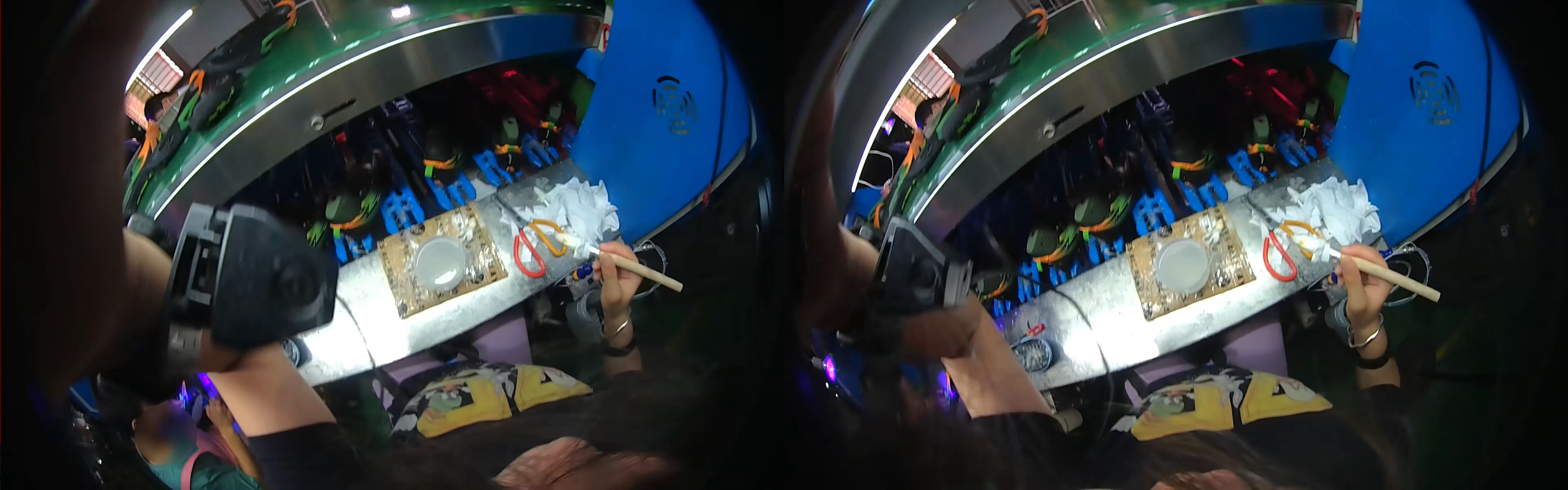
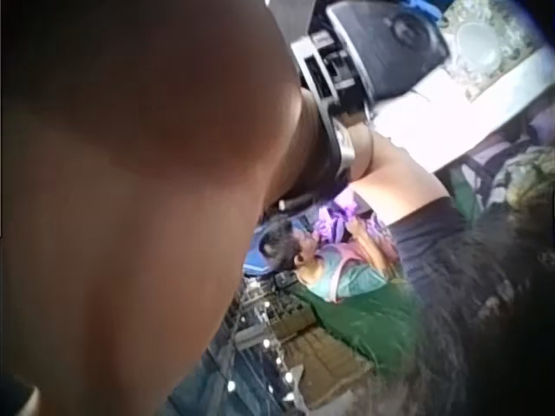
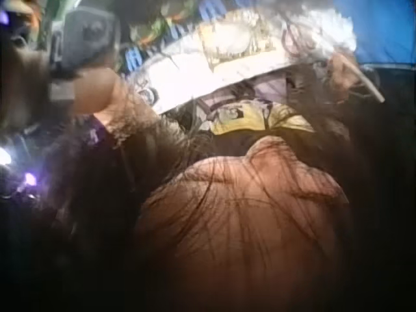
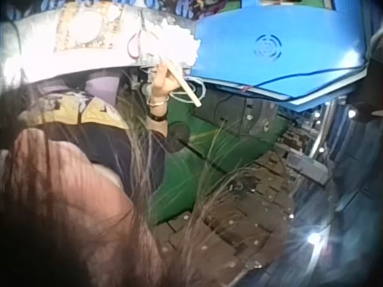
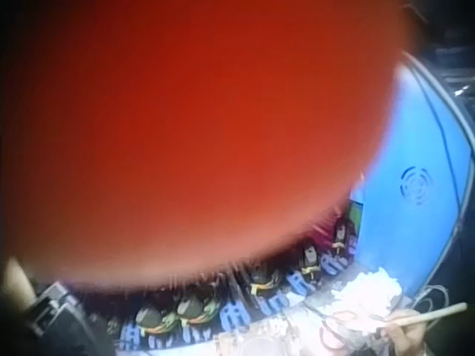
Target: Applying adhesive to the edges of shoe soles using a brush.
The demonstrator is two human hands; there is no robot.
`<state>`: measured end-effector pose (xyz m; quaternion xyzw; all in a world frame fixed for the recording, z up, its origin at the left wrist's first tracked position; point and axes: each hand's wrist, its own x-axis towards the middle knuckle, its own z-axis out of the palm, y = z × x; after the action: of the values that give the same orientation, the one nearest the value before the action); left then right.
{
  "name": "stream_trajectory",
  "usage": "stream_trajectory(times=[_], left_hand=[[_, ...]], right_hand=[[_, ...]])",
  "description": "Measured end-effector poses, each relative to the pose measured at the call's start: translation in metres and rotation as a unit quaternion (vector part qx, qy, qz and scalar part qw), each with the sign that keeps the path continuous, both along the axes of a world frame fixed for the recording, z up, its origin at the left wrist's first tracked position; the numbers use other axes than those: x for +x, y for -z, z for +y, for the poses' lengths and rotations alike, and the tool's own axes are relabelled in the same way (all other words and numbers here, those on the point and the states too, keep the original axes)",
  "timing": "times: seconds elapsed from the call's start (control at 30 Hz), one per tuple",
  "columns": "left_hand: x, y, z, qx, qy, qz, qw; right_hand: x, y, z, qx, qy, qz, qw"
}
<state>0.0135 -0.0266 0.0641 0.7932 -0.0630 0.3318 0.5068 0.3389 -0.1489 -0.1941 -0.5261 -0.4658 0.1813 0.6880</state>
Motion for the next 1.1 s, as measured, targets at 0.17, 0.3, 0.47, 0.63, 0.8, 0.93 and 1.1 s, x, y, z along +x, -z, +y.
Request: stream_trajectory(times=[0.17,0.3,0.47,0.63,0.8,0.93,1.1], left_hand=[[-0.020,0.004,-0.014,-0.079,-0.006,-0.012,0.997],[-0.053,0.019,-0.029,-0.099,0.024,-0.053,0.993],[-0.051,0.035,-0.029,-0.124,0.003,-0.058,0.991],[-0.055,0.041,-0.018,-0.164,0.016,-0.059,0.985],[-0.050,0.047,-0.012,-0.195,0.002,-0.032,0.980],[-0.036,0.052,-0.017,-0.225,0.032,-0.063,0.972],[-0.044,0.048,-0.034,-0.188,0.080,-0.088,0.975]], right_hand=[[-0.001,-0.004,0.013,-0.012,-0.010,-0.021,1.000],[-0.027,-0.021,0.006,0.010,-0.029,-0.050,0.998],[-0.028,-0.045,0.049,0.009,-0.031,-0.209,0.977],[-0.068,-0.166,0.063,-0.031,-0.263,-0.338,0.903],[-0.094,-0.213,0.068,0.107,-0.353,-0.270,0.890],[-0.086,-0.252,0.047,0.015,-0.567,-0.227,0.792],[-0.094,-0.248,0.024,0.065,-0.577,-0.247,0.776]])
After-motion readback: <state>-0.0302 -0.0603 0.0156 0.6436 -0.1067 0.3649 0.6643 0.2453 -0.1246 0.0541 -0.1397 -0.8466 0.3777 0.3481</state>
